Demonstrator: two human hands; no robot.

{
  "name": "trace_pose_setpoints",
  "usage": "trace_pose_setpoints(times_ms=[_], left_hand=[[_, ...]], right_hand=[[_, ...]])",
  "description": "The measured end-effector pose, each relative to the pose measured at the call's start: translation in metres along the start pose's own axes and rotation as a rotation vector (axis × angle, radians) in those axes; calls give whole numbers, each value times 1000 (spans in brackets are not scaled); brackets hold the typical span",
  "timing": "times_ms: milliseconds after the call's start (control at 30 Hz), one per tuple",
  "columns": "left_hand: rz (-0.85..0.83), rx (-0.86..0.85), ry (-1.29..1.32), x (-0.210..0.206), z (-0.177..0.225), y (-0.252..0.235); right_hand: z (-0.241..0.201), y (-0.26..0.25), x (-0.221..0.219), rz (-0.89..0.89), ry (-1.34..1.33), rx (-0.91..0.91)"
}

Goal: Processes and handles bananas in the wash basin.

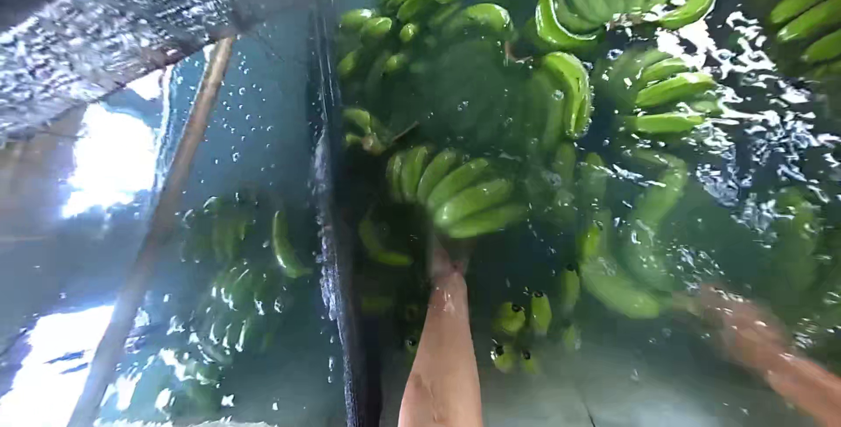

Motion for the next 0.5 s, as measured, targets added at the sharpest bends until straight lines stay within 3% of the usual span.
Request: trace_pose_setpoints(times_ms=[133,233,300,433,500], left_hand=[[104,15,-78,-11,29,5],[62,-183,-399,-17,62,30],[-63,-332,-560,-20,81,48],[-493,-761,-1001,-30,120,98],[-632,-952,-1139,-25,126,126]], right_hand=[[-2,-2,1,-34,-31,-48],[-5,5,12,0,-53,-31],[-7,9,20,44,-108,22],[6,3,17,55,-317,13],[6,1,17,34,-211,87]])
Point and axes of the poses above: each hand's wrist, its own y-axis away from the middle knuckle, its own x-axis out of the back of the hand, z = x × y, the point moved 8 cm from there along -y, towards the middle knuckle, and after that the axes turned 15 degrees about -x, right-handed, at the moved point
